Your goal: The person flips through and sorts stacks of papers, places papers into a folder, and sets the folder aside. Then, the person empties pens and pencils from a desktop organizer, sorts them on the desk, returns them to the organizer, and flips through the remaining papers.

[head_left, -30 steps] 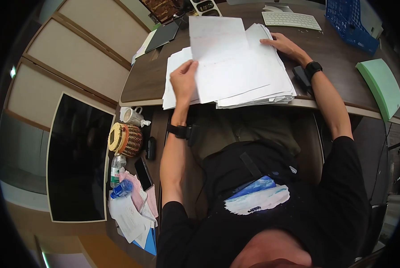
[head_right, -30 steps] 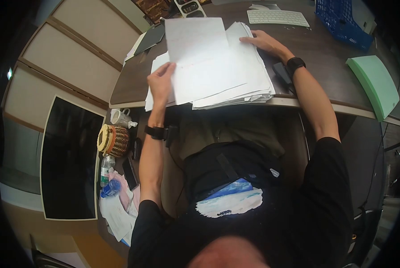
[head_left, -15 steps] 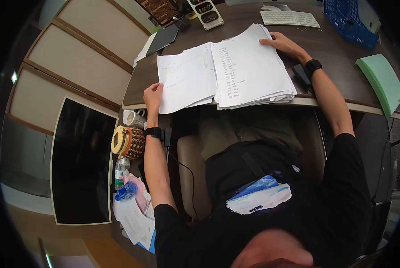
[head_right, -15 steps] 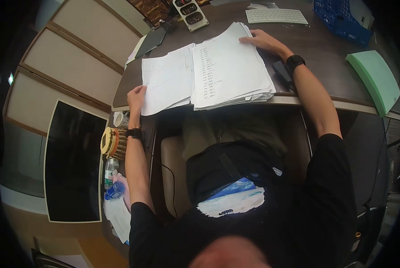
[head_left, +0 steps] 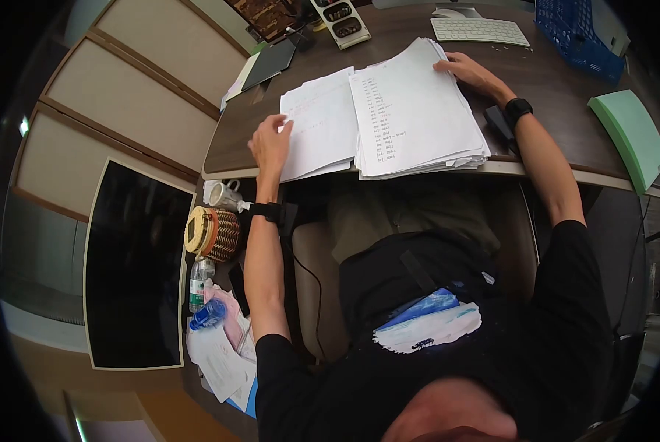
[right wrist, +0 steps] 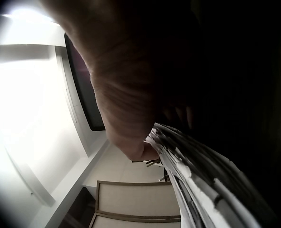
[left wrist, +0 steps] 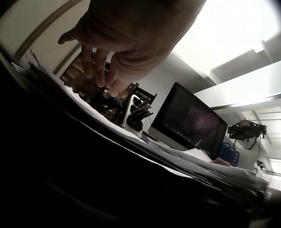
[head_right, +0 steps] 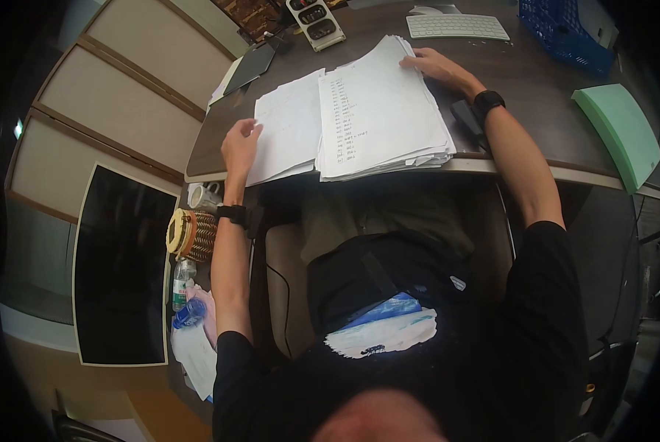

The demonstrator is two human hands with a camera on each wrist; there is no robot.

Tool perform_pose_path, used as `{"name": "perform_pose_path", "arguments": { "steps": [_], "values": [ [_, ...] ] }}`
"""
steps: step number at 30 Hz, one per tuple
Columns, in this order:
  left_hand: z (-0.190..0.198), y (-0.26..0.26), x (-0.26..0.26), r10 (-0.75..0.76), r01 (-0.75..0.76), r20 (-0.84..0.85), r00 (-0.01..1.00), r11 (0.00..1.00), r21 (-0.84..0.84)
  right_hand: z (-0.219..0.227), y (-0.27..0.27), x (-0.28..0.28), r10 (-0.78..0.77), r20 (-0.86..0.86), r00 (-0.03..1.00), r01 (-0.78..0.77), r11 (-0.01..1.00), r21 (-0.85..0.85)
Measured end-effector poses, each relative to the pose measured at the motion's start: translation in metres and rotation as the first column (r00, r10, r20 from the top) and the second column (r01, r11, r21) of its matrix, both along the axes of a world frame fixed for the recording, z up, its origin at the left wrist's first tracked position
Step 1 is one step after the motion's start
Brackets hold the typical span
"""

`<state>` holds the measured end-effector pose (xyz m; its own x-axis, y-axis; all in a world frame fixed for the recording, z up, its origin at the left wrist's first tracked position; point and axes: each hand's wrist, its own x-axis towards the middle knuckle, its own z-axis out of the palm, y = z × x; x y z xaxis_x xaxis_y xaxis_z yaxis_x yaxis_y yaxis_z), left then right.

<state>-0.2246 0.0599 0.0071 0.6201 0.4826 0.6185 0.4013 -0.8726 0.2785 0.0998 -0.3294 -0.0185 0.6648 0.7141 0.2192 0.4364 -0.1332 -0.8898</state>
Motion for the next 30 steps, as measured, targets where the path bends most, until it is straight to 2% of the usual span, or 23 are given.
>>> {"name": "perform_pose_path", "arguments": {
  "steps": [2, 5, 6, 8, 15, 19, 28, 30],
  "values": [
    [0.009, -0.031, 0.008, -0.188, 0.168, -0.049, 0.981, 0.946, -0.279, -0.004, 0.001, 0.006, 0.006, 0.005, 1.0, -0.005, 1.0, -0.024],
    [0.005, -0.067, 0.026, -0.308, 0.242, -0.087, 0.947, 0.868, -0.433, -0.004, 0.003, 0.006, 0.01, 0.016, 1.0, -0.01, 0.999, -0.047],
    [0.005, -0.078, 0.031, -0.31, 0.246, -0.083, 0.947, 0.867, -0.434, -0.003, 0.002, 0.005, 0.012, 0.015, 1.0, -0.011, 0.999, -0.047],
    [0.004, -0.095, 0.038, -0.4, 0.311, -0.051, 0.915, 0.78, -0.544, -0.001, 0.001, 0.004, 0.012, 0.026, 1.0, -0.011, 0.998, -0.054],
    [0.0, -0.112, 0.048, -0.426, 0.376, 0.058, 0.903, 0.718, -0.586, 0.004, -0.001, -0.003, -0.003, 0.06, 0.998, 0.008, 0.997, -0.074],
    [0.006, -0.119, 0.045, -0.39, 0.302, -0.01, 0.921, 0.728, -0.615, 0.007, 0.001, -0.006, 0.015, 0.056, 0.998, -0.01, 0.997, -0.079],
    [-0.006, -0.112, 0.049, -0.421, 0.361, 0.023, 0.907, 0.747, -0.559, 0.007, 0.003, -0.006, -0.015, 0.046, 0.999, 0.019, 0.996, -0.084],
    [-0.017, -0.1, 0.055, -0.469, 0.433, 0.076, 0.88, 0.726, -0.535, 0.003, 0.002, -0.002, 0.014, -0.03, 0.999, -0.016, 0.997, -0.071]
  ]
}}
